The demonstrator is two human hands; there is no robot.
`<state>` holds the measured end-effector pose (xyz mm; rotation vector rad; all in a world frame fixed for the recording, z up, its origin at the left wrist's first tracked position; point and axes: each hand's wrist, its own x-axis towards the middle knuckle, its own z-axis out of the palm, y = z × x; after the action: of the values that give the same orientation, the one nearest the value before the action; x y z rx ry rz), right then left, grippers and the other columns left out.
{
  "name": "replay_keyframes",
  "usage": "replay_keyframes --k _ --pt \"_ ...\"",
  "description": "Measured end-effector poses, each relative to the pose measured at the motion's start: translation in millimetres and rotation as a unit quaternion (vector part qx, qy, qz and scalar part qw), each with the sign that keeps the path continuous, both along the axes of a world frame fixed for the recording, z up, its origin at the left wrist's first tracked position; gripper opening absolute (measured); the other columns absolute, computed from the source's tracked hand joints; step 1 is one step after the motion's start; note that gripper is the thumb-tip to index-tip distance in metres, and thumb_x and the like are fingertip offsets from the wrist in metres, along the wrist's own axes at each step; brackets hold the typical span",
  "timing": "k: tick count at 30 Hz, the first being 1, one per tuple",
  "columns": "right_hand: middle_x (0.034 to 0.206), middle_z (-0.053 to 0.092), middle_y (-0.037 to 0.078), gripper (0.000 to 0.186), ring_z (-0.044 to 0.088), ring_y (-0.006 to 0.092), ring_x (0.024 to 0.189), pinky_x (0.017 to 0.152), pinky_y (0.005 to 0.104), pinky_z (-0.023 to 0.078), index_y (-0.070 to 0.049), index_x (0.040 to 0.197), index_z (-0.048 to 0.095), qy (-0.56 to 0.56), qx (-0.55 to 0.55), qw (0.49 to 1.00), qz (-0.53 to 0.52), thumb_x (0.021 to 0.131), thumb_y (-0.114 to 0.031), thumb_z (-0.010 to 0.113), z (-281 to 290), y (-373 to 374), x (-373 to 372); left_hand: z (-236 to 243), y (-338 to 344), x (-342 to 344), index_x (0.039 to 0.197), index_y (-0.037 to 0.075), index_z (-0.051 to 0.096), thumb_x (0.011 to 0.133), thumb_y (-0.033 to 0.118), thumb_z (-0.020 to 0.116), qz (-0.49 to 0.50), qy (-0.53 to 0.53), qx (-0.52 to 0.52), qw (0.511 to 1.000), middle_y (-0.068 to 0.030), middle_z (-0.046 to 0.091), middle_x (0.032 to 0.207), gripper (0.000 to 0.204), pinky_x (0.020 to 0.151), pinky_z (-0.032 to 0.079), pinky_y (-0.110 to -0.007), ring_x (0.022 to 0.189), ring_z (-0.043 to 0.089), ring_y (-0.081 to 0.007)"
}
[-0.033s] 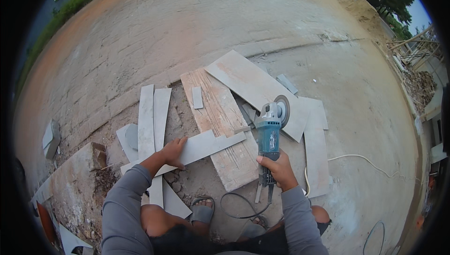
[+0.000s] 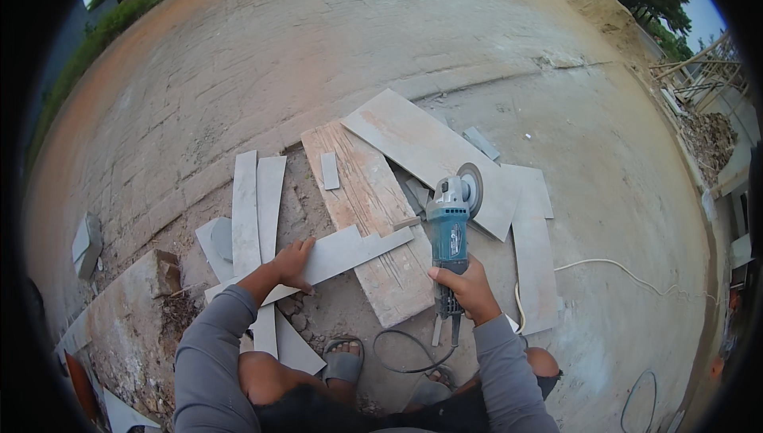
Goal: The person uses an angle grinder to cut through pieces of tile on the ground and then picks up the cut fragments by hand.
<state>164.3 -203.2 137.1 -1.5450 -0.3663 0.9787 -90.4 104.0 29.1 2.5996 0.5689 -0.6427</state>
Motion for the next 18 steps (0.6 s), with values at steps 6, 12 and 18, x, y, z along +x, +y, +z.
replay_keyframes --k 6,12,18 --pt "0.087 0.063 0.006 0.048 0.059 0.0137 0.077 0.072 0.0288 0.048 0.0 0.099 0.06 -0.066 -0.02 0.997 0.027 0.069 -0.03 0.084 1.1 -1.2 -4.0 39.4 -16.8 56.4 0.139 -0.009 0.033 0.064 0.053 0.084 0.106 -0.102 -0.077 0.986 -0.027 0.046 0.131 0.11 0.098 0.044 -0.042 0.121 0.049 -0.0373" --pt "0.09 0.065 0.009 0.052 0.062 0.0168 0.081 0.074 0.03 0.049 0.001 0.101 0.06 -0.118 -0.022 0.992 0.034 0.068 -0.031 0.084 -11.6 2.0 -8.3 132.4 -109.1 154.3 0.12 -0.011 0.051 0.081 0.044 0.076 0.311 -0.159 -0.46 0.816 -0.0169 0.058 0.109 0.072 0.083 0.051 -0.034 0.096 0.06 -0.0223" --pt "0.096 0.067 0.013 0.065 0.064 0.0221 0.086 0.078 0.0326 0.05 0.004 0.109 0.059 -0.134 -0.06 0.987 0.062 0.065 -0.035 0.086 -0.6 1.8 -9.4 123.0 -143.1 166.2 0.121 -0.012 0.048 0.081 0.037 0.077 0.364 -0.171 -0.561 0.724 -0.0179 0.057 0.113 0.07 0.086 0.053 -0.035 0.101 0.062 -0.0252"
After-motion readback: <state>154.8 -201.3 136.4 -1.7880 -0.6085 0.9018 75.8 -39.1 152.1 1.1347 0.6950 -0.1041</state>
